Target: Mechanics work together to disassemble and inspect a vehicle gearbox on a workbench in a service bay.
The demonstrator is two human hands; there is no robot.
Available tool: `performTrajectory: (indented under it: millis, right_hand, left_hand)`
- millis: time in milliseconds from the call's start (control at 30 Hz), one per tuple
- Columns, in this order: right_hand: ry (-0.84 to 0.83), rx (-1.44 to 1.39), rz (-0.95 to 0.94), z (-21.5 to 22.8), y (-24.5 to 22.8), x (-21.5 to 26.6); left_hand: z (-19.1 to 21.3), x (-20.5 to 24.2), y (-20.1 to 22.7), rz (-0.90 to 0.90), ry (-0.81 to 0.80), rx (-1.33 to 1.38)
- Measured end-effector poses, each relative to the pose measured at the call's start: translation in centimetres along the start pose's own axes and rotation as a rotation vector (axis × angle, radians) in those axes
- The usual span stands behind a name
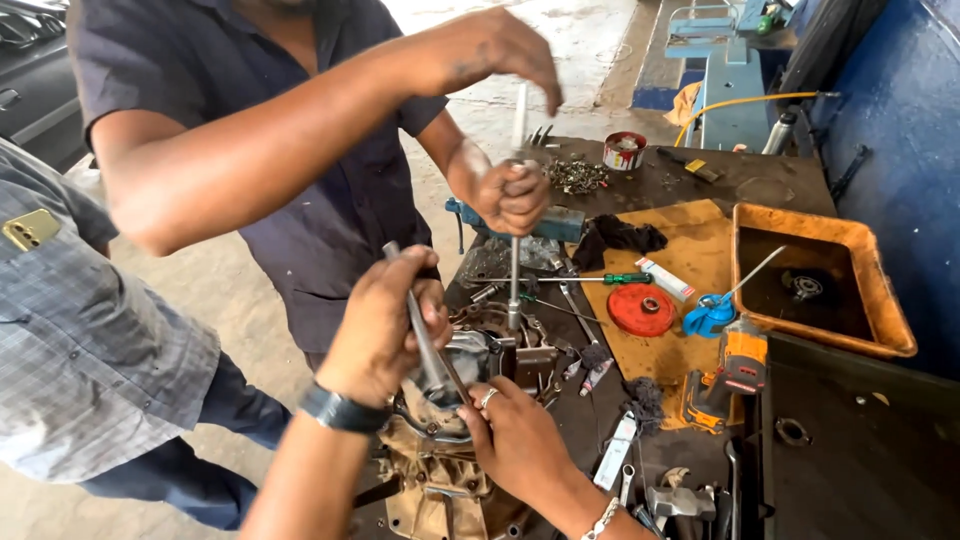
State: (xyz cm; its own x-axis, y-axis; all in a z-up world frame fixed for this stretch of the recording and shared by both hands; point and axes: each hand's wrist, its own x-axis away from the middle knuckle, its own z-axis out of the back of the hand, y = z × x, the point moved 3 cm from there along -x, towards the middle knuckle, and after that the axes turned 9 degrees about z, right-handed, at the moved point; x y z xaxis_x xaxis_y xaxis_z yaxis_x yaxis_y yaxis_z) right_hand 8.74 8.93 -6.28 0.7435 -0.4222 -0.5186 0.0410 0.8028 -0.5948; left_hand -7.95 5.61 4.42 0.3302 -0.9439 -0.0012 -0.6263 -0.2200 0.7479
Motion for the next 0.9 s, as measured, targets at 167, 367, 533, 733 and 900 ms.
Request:
performTrajectory:
  millis: [167,367,533,733,900]
  right_hand:
    - [-0.058,-0.164,-0.112,-0.1,0.2,0.3]
    - [-0.103,-0.263,-0.205,0.7,0.6,1.6]
    - [-0.101,-0.322,-0.228,0.0,4.7,6.1]
    - [-0.383,-0.116,-0.509,-6.8,18.8,18.4]
    - [-0.237,0.142,0.045,-16.7,37.7,37.4]
  left_hand:
    - [-4.1,-1.1,4.3,0.209,0.030,-1.467]
    - [-10.5,1.7,4.2,-0.304,-0.219,-2.640]
    - [-9.3,4.8,0.0,-1.059,-0.242,-1.850]
    - [-6.1,5.4,-4.0,-1.095,0.073,-0.590]
    - [0.0,2.6,-4.5,-0.551,0.271,-0.266]
